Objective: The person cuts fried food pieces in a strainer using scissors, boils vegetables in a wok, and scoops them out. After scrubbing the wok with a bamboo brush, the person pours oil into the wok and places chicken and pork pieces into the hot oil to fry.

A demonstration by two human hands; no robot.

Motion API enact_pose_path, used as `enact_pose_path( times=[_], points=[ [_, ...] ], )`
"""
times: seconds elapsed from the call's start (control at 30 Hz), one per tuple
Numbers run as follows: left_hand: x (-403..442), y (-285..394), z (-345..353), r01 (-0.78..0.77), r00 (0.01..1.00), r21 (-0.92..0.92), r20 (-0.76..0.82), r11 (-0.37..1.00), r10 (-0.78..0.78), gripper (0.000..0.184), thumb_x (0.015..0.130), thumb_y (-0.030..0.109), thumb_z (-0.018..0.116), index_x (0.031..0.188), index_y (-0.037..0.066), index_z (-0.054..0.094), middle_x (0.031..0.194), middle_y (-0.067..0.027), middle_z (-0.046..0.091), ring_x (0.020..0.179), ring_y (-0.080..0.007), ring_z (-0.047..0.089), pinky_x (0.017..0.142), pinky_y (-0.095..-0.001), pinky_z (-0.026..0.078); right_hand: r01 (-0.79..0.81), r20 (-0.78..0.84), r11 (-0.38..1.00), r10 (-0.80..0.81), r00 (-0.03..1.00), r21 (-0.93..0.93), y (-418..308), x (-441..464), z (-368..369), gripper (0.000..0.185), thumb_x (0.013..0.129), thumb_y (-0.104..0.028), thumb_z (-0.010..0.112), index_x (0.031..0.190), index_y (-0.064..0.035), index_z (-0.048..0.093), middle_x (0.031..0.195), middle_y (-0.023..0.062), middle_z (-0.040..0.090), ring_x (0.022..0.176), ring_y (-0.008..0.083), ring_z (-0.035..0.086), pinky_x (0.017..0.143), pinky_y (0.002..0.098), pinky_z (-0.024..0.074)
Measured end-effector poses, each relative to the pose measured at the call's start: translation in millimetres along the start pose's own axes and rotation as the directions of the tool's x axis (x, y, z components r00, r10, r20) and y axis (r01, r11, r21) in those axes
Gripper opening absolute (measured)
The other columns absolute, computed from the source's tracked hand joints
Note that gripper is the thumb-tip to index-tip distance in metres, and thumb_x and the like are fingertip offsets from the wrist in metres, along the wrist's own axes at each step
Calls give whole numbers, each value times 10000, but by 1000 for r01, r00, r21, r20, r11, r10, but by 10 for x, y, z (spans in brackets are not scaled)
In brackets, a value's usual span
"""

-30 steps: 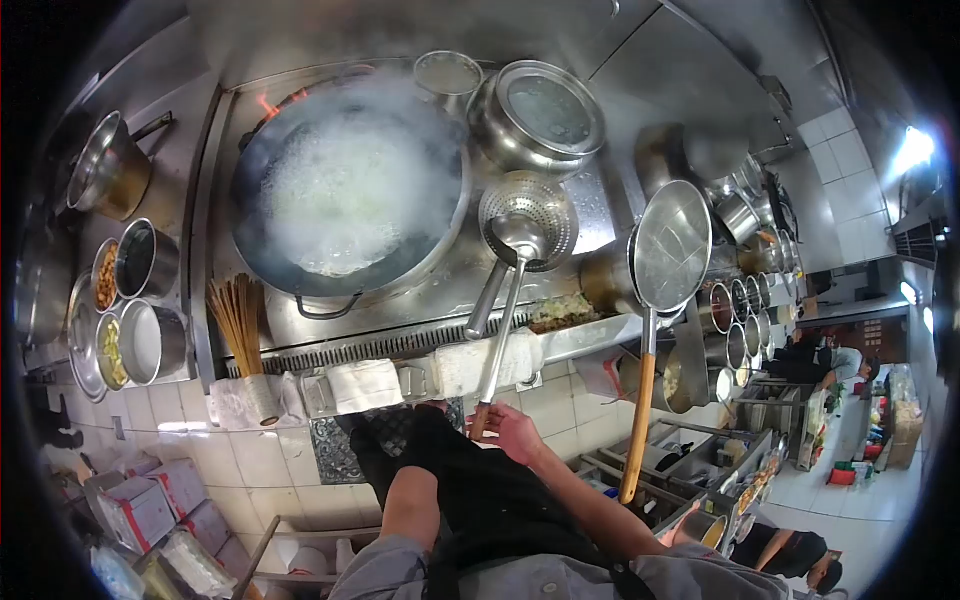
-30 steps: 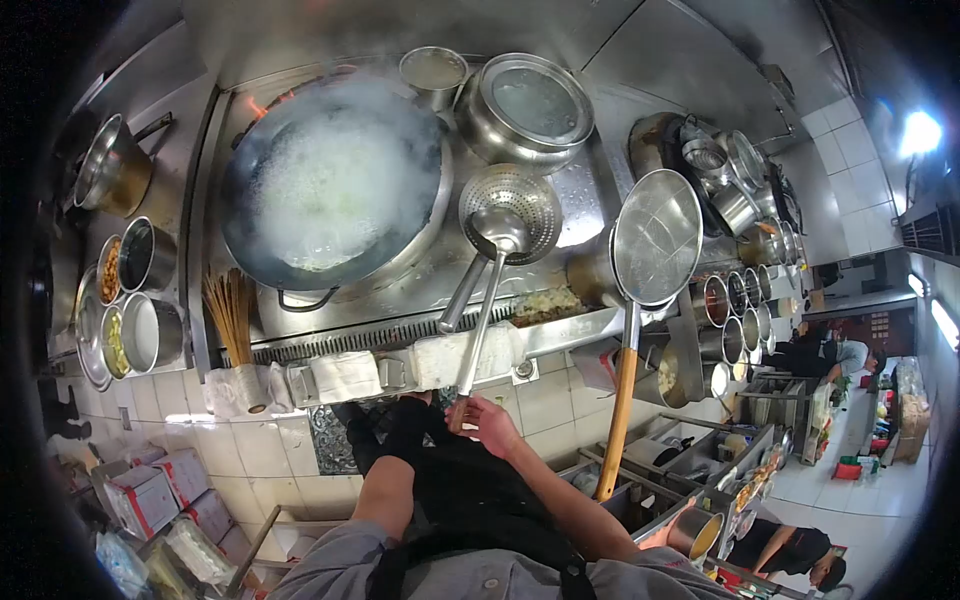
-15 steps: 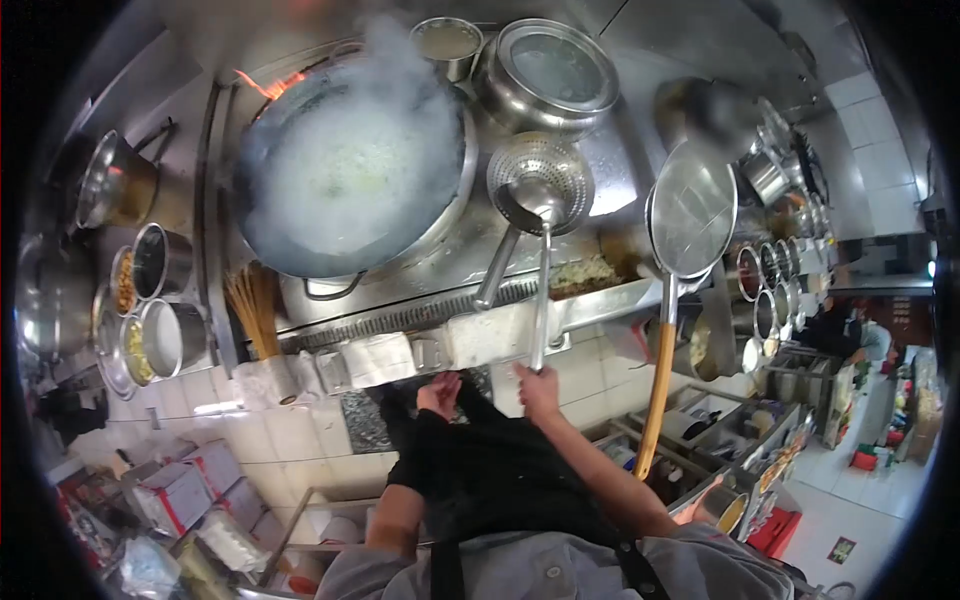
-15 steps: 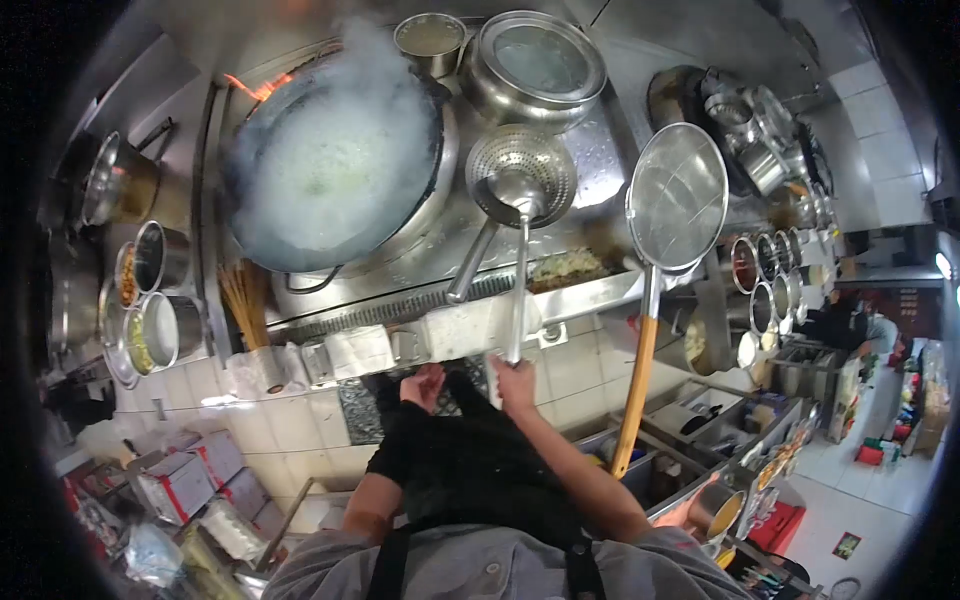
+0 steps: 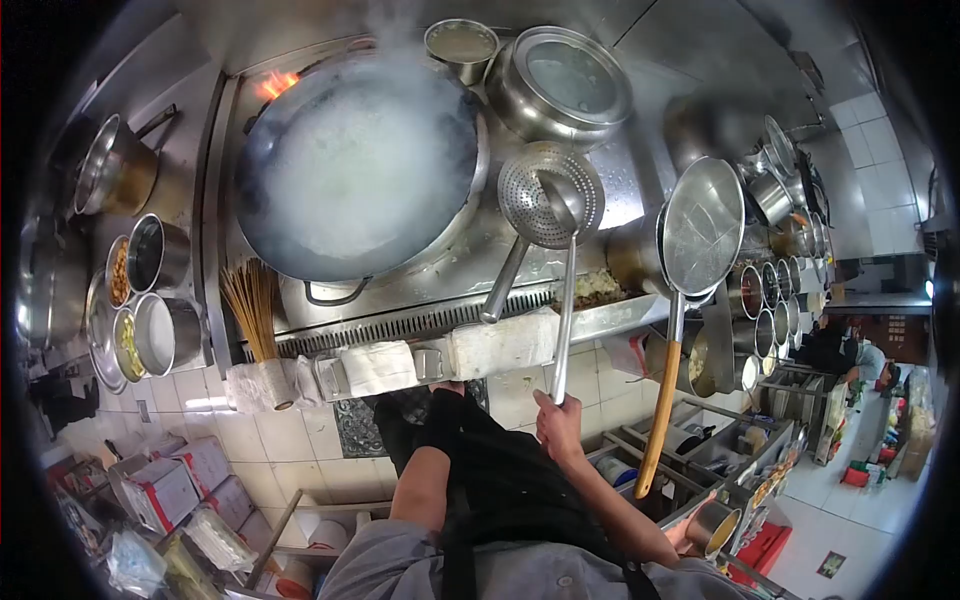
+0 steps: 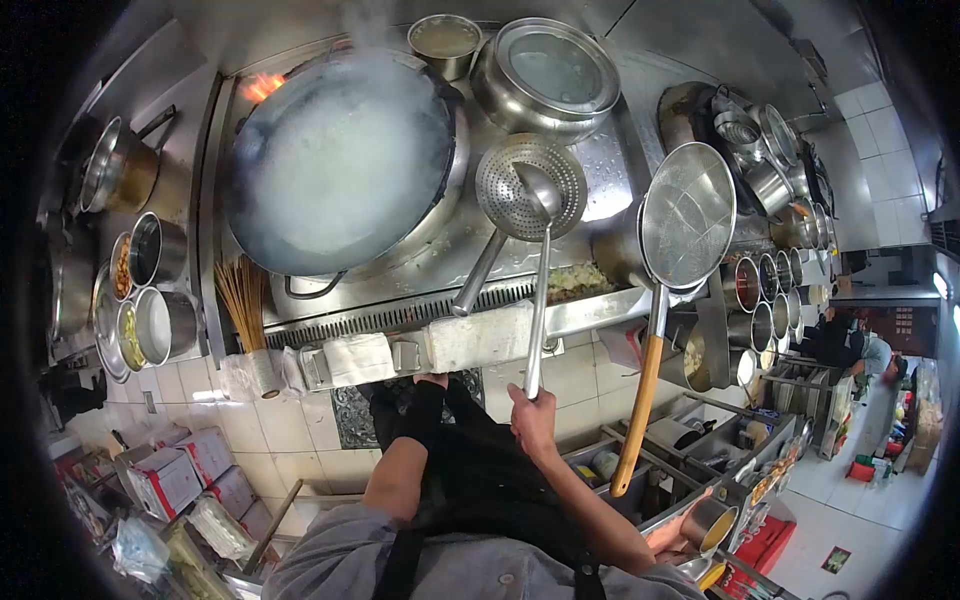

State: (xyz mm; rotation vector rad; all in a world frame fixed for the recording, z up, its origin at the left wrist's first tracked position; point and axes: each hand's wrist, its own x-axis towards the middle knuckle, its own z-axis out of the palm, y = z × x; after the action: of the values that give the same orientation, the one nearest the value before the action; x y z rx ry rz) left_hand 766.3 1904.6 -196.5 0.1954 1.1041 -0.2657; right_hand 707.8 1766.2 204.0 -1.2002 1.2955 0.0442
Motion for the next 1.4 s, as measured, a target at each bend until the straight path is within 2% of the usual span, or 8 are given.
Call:
enact_pose_path(
  times=[0.13, 0.2, 0.37, 0.53, 0.77, 1.03, 1.17, 1.4],
  points=[
    [-508, 23, 142, 205, 978, 461, -124, 863, -166, 377, 1004, 367, 531, 1265, 135, 672, 1189, -56, 714, 1077, -304, 687, 924, -513, 569, 17, 34, 999, -18, 999, 32, -82, -61, -155, 343, 949, -161, 696, 702, -88, 470, 493, -23, 414, 348, 91, 359, 323, 293, 275],
    [-1313, 161, 492, 339, 857, 894, -166, 292, -488, 257, 1004, 199, 567, 1185, 82, 707, 1065, -74, 740, 1008, -278, 709, 905, -490, 584, 45, 5, 999, -45, 999, 25, -218, -147, -178, 372, 968, -138, 678, 681, -103, 444, 481, -34, 397, 331, 83, 335, 316, 288, 226],
    [-3299, 579, 2317, -762, 625, 628, 777, 160, -73, 255, 998, 48, 585, 1202, -98, 632, 1109, -174, 720, 1066, -274, 695, 977, -367, 541, 108, 60, 993, -111, 992, 42, -583, -482, -457, 291, 979, -137, 666, 748, -67, 504, 482, -3, 443, 331, 92, 367, 322, 285, 256],
    [-2144, 38, 3138, -581, 814, 747, 528, -322, -243, 631, 942, 330, 710, 1380, -82, 517, 1167, -235, 668, 1046, -312, 689, 819, -400, 573, 411, 98, 910, -404, 909, -62, -1054, -796, -472, 117, 972, -44, 621, 1034, 26, 551, 517, 13, 480, 341, 104, 429, 319, 274, 300],
    [-2037, -270, 3388, 135, 762, 946, 91, 295, -641, 212, 927, 184, 700, 839, 27, 589, 638, -74, 525, 496, -173, 480, 426, -319, 397, 459, 67, 887, -462, 885, 49, -1214, -803, -590, 269, 965, -54, 631, 1201, 62, 574, 536, 19, 501, 351, 113, 451, 325, 292, 322],
    [-4920, 941, 3387, -300, 829, 847, 459, 439, -319, 284, 935, 129, 706, 1187, 15, 642, 716, 8, 480, 536, -79, 415, 449, -232, 312, 570, 134, 821, -561, 817, -36, -1518, -1056, -668, 319, 952, -17, 614, 1261, 59, 595, 593, 8, 512, 365, 106, 485, 325, 289, 350],
    [-4826, 1528, 3616, -760, 639, 650, 753, -25, 155, 181, 950, 144, 658, 1033, 1, 585, 667, 3, 540, 481, -95, 514, 445, -285, 444, 663, 313, 738, -605, 732, -126, -1854, -923, -270, 329, 922, -17, 627, 1246, 40, 611, 592, 40, 514, 369, 132, 507, 345, 324, 380],
    [-3599, 2260, 3937, -460, 255, 563, 824, -687, 506, 561, 869, 188, 657, 1317, -121, 520, 1068, -378, 672, 1049, -518, 652, 906, -532, 522, 785, 508, 543, -606, 612, -299, -2472, -201, 961, 177, 853, -12, 577, 1016, 49, 610, 615, 180, 626, 409, 271, 624, 401, 409, 493]
  ],
)
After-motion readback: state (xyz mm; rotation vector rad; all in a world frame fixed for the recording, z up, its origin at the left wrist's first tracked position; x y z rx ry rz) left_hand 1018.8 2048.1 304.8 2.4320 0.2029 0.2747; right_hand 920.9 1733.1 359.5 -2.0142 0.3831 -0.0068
